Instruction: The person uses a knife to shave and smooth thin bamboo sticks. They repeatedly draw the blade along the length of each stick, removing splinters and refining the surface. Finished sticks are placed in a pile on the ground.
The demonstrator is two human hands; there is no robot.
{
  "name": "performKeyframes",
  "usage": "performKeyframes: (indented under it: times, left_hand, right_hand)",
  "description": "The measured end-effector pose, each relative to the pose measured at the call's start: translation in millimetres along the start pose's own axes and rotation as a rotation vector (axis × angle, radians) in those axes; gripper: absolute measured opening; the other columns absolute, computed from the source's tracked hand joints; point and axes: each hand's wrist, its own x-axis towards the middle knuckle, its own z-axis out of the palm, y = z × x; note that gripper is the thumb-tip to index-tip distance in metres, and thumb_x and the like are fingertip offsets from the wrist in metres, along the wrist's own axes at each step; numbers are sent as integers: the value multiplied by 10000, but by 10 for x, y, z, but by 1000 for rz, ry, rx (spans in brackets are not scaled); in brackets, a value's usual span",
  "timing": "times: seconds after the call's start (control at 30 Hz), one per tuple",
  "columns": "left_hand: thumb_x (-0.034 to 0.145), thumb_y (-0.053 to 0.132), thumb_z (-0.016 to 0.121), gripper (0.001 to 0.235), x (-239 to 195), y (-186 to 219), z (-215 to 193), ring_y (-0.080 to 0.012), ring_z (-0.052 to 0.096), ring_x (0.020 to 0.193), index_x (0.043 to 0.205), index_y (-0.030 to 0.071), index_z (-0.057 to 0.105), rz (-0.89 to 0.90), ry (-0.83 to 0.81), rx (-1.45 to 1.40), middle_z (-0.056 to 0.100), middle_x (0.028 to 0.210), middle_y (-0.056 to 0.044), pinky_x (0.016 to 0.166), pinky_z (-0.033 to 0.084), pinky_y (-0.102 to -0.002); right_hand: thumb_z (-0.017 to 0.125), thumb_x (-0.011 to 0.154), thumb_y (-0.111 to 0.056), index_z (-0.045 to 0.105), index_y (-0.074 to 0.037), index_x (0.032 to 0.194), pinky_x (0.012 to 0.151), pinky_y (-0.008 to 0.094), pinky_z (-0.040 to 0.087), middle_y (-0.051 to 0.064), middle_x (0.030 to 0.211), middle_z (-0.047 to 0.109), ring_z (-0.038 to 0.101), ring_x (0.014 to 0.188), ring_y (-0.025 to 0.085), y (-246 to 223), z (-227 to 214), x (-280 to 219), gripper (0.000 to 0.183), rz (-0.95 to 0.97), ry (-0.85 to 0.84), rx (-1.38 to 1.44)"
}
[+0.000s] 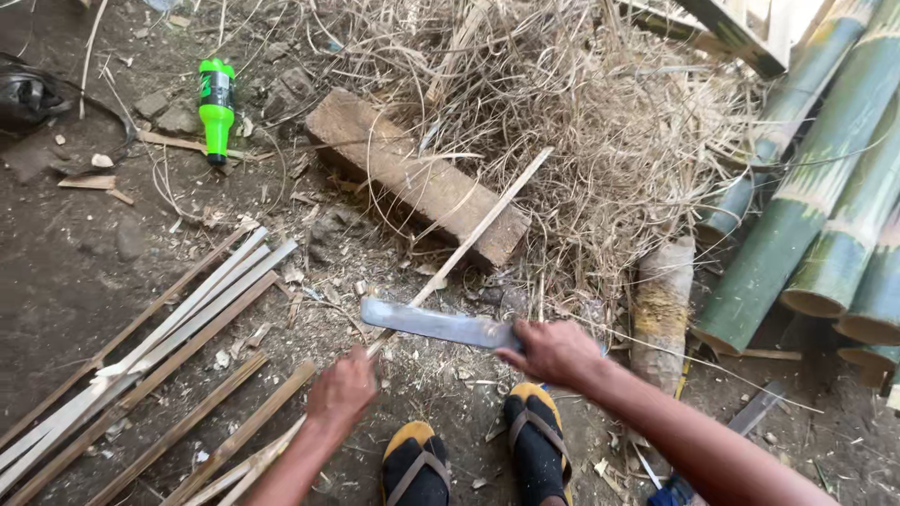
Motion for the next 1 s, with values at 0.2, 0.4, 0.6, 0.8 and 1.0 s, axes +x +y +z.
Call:
performKeyframes:
  times: [0.2, 0.4, 0.6, 0.8, 1.0]
  left_hand:
    - [1008, 233, 490, 277, -484, -782, 228, -173, 661, 461, 1132, 31, 633, -19, 76, 71, 679, 581, -121, 403, 559, -359]
    - [1038, 201, 473, 270, 270, -191, 312, -130, 467, 473, 1049, 40, 689, -18, -216, -351, 596, 669, -18, 378, 365, -291]
    - [1069, 288, 417, 343, 402, 169, 95, -93, 492, 483, 1054, 46, 660, -11, -246, -365, 588, 682, -2, 384, 392, -266]
    - [1083, 288, 389, 354, 264, 204, -121, -92, 501, 471, 1064, 60, 659, -65, -288, -292, 592, 684, -7, 364, 381, -283]
    - [1055, 258, 372, 291, -153, -139, -39, -128, 486, 482, 1094, 129, 630, -121, -278, -341, 601, 670, -28, 399, 386, -328]
  right_hand:
    - [380, 1092, -587, 708, -88, 1154, 421, 288, 449, 60, 690, 653, 537, 523, 139, 1032, -532, 340, 600, 346, 340, 329]
    - [399, 996, -568, 613, -120, 1243, 434, 374, 560, 66, 703, 705, 669, 519, 189, 207, 40, 44, 555, 165, 246, 274]
    - [340, 996, -665, 570, -84, 1245, 515, 383, 598, 111, 748, 681, 670, 575, 218, -226, 274, -4, 673, -89, 154, 64]
    - [275, 1042, -618, 565, -100, 1308, 430, 342, 502, 84, 712, 659, 578, 516, 171, -223, 255, 50, 651, -27, 66, 120]
    - [289, 958, -636, 609, -125, 1287, 341, 285, 477, 21, 670, 650, 558, 432, 118, 325, -269, 237, 686, 72, 307, 159]
